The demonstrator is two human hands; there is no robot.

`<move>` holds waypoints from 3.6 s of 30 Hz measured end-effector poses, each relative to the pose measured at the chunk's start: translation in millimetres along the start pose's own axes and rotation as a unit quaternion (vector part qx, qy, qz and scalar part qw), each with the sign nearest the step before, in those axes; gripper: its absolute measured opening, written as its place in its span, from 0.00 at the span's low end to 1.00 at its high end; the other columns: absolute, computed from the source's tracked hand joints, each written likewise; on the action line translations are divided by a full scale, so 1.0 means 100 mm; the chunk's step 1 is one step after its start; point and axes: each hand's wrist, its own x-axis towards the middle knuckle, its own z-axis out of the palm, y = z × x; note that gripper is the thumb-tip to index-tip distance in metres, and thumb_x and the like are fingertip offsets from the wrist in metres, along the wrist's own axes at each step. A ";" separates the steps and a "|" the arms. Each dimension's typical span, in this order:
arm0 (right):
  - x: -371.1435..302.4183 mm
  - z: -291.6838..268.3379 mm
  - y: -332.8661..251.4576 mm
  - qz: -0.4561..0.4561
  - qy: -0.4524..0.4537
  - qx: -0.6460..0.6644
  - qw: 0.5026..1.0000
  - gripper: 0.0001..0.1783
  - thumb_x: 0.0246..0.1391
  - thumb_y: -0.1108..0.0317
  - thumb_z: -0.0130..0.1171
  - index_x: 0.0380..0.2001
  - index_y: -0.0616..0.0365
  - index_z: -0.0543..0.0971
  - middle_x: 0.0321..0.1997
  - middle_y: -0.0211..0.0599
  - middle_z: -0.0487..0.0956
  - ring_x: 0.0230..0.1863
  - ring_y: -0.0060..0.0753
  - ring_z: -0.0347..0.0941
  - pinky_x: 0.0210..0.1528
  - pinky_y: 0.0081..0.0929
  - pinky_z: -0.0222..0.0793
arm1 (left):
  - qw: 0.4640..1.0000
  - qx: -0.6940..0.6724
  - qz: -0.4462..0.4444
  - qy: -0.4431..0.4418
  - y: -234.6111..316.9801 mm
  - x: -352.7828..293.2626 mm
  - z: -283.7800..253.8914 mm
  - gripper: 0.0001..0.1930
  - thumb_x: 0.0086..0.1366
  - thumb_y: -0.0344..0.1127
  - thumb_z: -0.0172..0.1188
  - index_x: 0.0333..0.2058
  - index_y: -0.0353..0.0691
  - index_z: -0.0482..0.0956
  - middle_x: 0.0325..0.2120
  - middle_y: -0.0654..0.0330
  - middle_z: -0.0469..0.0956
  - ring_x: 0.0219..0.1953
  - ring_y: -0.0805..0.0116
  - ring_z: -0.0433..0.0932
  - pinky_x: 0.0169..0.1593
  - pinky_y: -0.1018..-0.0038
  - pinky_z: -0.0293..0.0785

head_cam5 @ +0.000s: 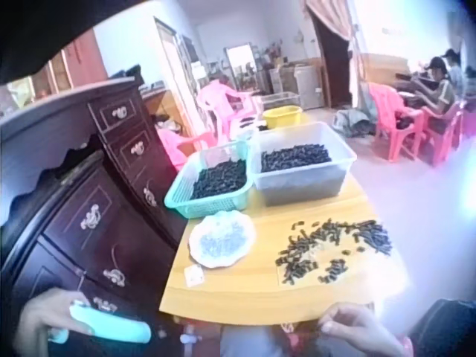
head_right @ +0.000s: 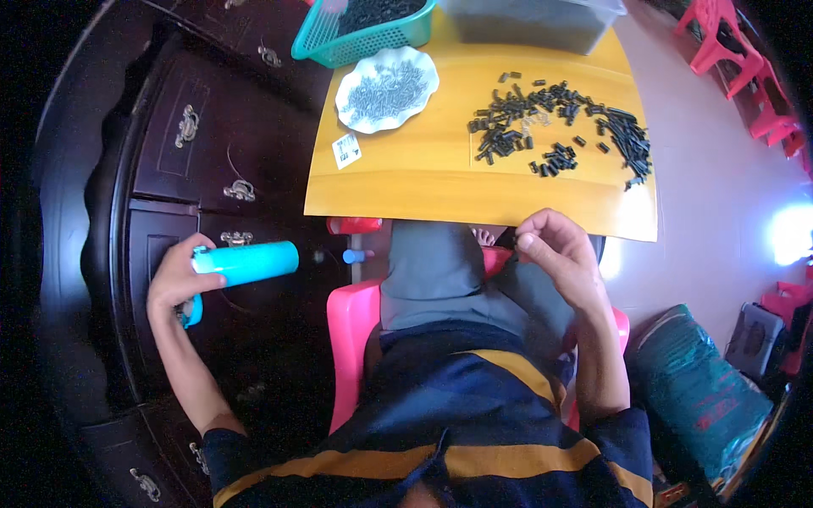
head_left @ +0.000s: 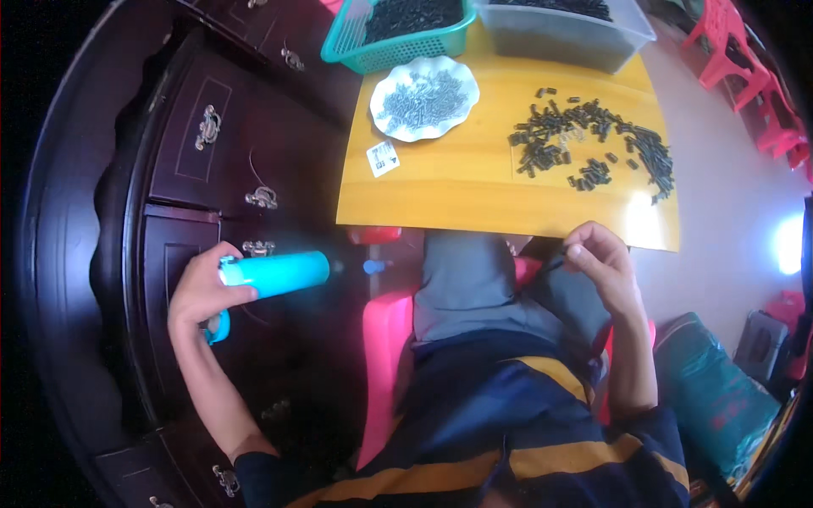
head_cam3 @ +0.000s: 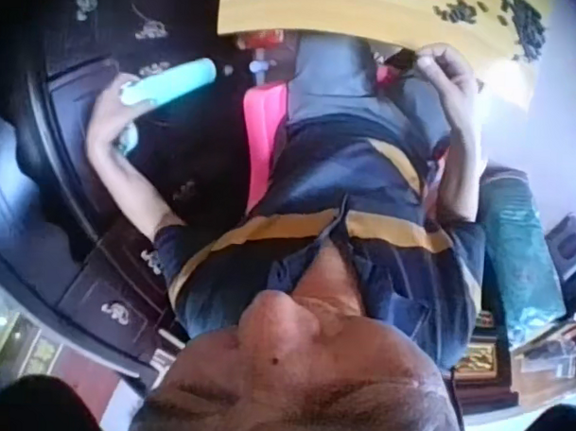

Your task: The person assembles small components by picking up metal pins and black plastic tubes from the table and inserting the pins into the tubes by hand.

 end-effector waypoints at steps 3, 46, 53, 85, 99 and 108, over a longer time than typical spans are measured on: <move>-0.04 -0.04 0.10 -0.006 0.011 0.020 1.000 0.05 0.64 0.70 0.60 0.39 0.60 0.78 0.35 0.27 0.79 0.38 0.19 0.75 0.43 0.19 0.73 | 0.998 -0.018 0.053 0.003 0.22 -0.06 -0.38 0.27 0.39 0.35 0.75 0.40 0.38 0.76 0.30 0.61 0.77 0.35 0.71 0.76 0.41 0.72 0.74; 0.05 0.08 0.22 -0.031 -0.002 -0.041 0.999 0.08 0.65 0.63 0.59 0.39 0.56 0.78 0.33 0.24 0.78 0.35 0.17 0.73 0.41 0.19 0.71 | 0.994 0.081 -0.069 -0.017 -1.01 0.53 3.01 0.25 0.44 0.46 0.69 0.40 0.40 0.79 0.39 0.42 0.82 0.45 0.41 0.81 0.48 0.53 0.78; -0.01 0.08 0.19 -0.023 -0.010 0.042 0.999 0.06 0.65 0.67 0.58 0.40 0.57 0.77 0.33 0.27 0.77 0.34 0.21 0.73 0.41 0.21 0.70 | 0.990 0.100 -0.101 -0.027 -1.38 0.85 3.80 0.11 0.67 0.33 0.49 0.44 0.40 0.77 0.39 0.42 0.83 0.44 0.39 0.82 0.46 0.47 0.78; 0.21 0.05 -0.11 -0.068 -0.046 0.141 0.987 0.13 0.64 0.61 0.60 0.40 0.59 0.75 0.31 0.34 0.73 0.30 0.27 0.71 0.33 0.23 0.68 | 0.979 0.015 -0.189 -0.078 -1.80 1.29 4.47 0.36 0.47 0.56 0.70 0.51 0.39 0.77 0.41 0.43 0.83 0.45 0.43 0.83 0.46 0.53 0.80; 0.18 -0.02 -0.05 -0.022 -0.049 0.195 0.979 0.13 0.64 0.62 0.61 0.43 0.61 0.77 0.34 0.34 0.78 0.34 0.23 0.75 0.41 0.20 0.71 | 0.983 0.078 -0.156 -0.049 -1.52 1.17 4.34 0.39 0.48 0.51 0.71 0.56 0.38 0.69 0.42 0.39 0.81 0.42 0.37 0.81 0.46 0.48 0.78; 0.36 0.04 -0.08 0.009 -0.089 0.221 0.971 0.10 0.65 0.66 0.59 0.44 0.60 0.78 0.35 0.30 0.78 0.34 0.20 0.75 0.41 0.18 0.73 | 0.981 0.102 -0.022 0.164 -1.93 1.05 4.21 0.29 0.53 0.46 0.68 0.51 0.37 0.76 0.48 0.42 0.79 0.44 0.41 0.81 0.48 0.51 0.78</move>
